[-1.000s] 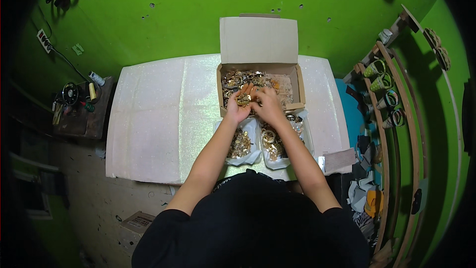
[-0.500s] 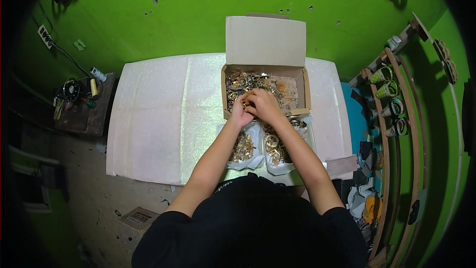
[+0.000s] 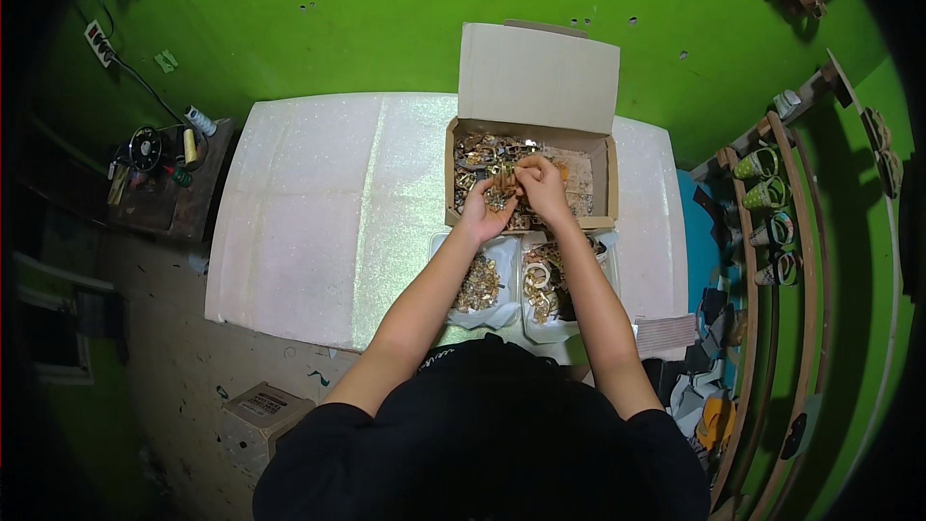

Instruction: Sorting various small metal and plastic shoe ornaments and buckles from a large box into smaller containers.

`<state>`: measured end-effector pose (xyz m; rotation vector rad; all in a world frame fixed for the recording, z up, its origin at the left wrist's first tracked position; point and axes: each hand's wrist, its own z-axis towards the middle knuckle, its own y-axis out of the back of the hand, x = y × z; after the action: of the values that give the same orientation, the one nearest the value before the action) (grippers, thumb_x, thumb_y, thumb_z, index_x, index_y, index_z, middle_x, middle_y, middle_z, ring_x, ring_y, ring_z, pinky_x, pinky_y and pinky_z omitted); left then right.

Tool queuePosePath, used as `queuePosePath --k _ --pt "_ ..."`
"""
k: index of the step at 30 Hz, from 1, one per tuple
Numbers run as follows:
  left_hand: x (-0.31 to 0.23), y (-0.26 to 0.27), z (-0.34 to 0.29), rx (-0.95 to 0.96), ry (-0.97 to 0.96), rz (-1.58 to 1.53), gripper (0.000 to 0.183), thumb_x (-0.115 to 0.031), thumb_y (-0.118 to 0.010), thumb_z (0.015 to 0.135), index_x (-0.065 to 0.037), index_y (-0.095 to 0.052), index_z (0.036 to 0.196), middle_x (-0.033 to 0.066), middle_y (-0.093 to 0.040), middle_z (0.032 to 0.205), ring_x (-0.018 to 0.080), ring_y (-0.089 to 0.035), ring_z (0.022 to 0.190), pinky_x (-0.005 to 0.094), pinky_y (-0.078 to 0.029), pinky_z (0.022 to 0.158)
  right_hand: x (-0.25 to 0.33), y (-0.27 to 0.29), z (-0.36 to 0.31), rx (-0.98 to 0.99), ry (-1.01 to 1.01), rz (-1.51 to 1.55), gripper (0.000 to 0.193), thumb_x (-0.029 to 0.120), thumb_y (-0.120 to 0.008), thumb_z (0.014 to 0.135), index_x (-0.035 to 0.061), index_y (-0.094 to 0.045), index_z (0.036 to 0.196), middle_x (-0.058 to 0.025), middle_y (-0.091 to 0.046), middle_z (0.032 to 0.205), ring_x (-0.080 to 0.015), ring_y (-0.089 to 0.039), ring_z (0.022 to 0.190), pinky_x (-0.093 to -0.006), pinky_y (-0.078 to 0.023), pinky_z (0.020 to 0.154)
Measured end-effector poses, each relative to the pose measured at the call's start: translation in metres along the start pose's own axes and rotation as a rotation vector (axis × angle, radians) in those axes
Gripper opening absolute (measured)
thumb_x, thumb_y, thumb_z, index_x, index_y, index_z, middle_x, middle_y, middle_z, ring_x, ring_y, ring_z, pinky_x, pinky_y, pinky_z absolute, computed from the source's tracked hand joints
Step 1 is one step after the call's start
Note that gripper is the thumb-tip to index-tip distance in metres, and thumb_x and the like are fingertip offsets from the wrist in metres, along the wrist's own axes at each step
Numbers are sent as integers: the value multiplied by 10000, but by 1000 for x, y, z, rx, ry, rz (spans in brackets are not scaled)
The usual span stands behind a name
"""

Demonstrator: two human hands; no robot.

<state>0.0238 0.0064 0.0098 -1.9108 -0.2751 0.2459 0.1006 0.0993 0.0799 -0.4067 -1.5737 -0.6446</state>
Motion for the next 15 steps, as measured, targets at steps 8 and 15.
queuePosePath --k 8,15 --pt "1 -7 -7 -99 -55 45 202 -204 -420 848 -69 -560 900 79 -565 911 194 -550 848 308 -479 764 -3 4 0 75 -28 174 278 21 -530 768 -23 -475 1036 -61 -563 757 -95 -523 672 -210 -424 577" --pt "2 -11 -10 -29 -53 6 176 -164 -393 858 -40 -505 913 86 -563 1018 197 -542 945 307 -472 807 -8 17 1 154 -207 -8 262 111 -512 821 -30 -486 1040 -59 -555 770 -108 -548 614 -211 -446 484"
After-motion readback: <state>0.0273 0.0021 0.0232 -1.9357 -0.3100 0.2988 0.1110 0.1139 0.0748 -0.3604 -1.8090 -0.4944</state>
